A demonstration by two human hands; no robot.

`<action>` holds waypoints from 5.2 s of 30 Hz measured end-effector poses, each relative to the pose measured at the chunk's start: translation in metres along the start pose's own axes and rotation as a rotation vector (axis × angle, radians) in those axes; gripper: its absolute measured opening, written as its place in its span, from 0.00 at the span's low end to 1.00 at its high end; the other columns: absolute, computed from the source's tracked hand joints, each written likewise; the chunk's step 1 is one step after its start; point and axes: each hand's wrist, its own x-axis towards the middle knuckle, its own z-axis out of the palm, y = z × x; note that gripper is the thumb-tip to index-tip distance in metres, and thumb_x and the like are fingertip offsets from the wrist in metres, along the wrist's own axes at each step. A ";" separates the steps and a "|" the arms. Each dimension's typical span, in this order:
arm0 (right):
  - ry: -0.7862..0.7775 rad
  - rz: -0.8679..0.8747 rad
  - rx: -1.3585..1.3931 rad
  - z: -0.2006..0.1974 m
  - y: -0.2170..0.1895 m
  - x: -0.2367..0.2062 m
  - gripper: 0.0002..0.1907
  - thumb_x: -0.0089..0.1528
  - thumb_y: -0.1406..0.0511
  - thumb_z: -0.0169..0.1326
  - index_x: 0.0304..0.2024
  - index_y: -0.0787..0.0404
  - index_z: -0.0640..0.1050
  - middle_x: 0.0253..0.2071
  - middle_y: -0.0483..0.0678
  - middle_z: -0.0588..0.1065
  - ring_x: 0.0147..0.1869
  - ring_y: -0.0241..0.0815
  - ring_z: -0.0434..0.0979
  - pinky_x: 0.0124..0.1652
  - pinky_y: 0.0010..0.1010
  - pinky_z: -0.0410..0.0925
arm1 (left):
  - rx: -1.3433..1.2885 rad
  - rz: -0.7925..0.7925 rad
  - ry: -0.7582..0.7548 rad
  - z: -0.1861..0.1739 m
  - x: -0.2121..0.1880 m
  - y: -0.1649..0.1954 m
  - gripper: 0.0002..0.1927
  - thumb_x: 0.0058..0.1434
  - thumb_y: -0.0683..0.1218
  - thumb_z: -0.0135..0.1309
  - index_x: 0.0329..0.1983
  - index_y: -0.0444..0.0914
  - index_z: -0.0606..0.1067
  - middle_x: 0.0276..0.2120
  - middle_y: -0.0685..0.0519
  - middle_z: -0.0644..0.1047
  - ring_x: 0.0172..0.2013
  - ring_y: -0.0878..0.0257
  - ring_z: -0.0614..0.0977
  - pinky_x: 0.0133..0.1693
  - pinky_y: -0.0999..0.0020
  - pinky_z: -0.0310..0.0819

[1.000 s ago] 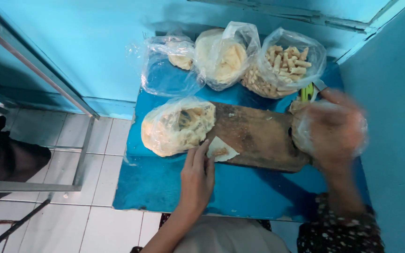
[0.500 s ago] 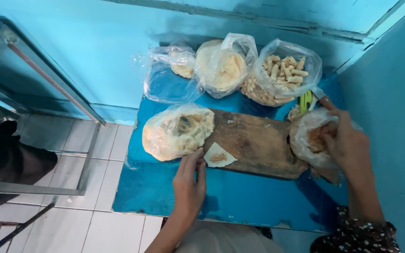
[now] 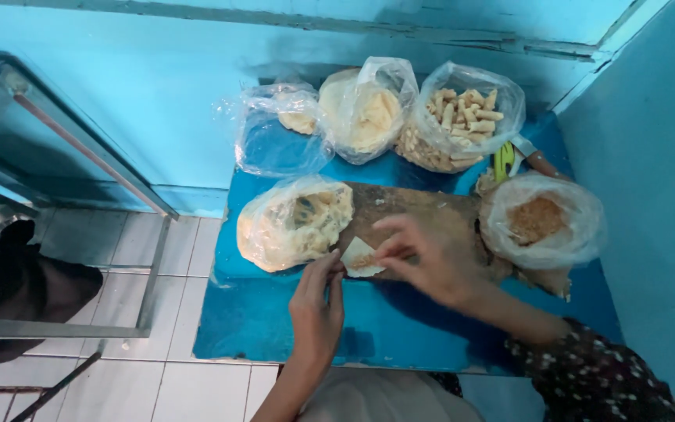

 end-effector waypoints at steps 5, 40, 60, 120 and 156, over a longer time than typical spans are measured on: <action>0.037 -0.427 -0.378 0.031 -0.011 0.007 0.21 0.62 0.68 0.61 0.56 0.60 0.73 0.42 0.53 0.80 0.45 0.51 0.83 0.40 0.37 0.75 | -0.016 0.023 0.009 -0.003 0.003 0.000 0.17 0.63 0.32 0.55 0.54 0.33 0.76 0.43 0.44 0.80 0.41 0.53 0.85 0.41 0.64 0.80; -0.245 0.205 -0.123 -0.029 0.023 0.015 0.12 0.58 0.67 0.60 0.42 0.60 0.73 0.34 0.47 0.79 0.38 0.42 0.83 0.38 0.33 0.74 | 0.048 0.119 -0.031 0.050 0.006 0.000 0.13 0.63 0.32 0.55 0.51 0.30 0.76 0.52 0.40 0.73 0.48 0.47 0.81 0.44 0.60 0.78; -0.070 -0.013 -0.209 -0.003 0.031 0.008 0.08 0.61 0.69 0.57 0.43 0.60 0.76 0.37 0.51 0.79 0.39 0.50 0.83 0.35 0.38 0.74 | 0.072 0.174 -0.105 0.044 0.006 -0.009 0.09 0.58 0.29 0.54 0.42 0.26 0.75 0.52 0.39 0.73 0.46 0.47 0.80 0.47 0.58 0.77; -0.127 0.058 -0.118 -0.023 0.069 0.027 0.12 0.57 0.65 0.64 0.40 0.59 0.77 0.31 0.44 0.79 0.38 0.43 0.80 0.38 0.36 0.71 | 0.418 0.305 -0.215 0.075 0.030 -0.005 0.08 0.55 0.36 0.52 0.37 0.28 0.75 0.59 0.34 0.69 0.55 0.38 0.70 0.56 0.48 0.66; 0.053 -0.079 -0.441 -0.016 0.085 0.022 0.09 0.58 0.61 0.63 0.40 0.52 0.79 0.34 0.37 0.79 0.42 0.40 0.76 0.53 0.44 0.58 | 0.444 0.365 -0.116 0.083 0.038 -0.008 0.06 0.55 0.36 0.52 0.36 0.30 0.75 0.68 0.35 0.63 0.62 0.37 0.65 0.66 0.42 0.56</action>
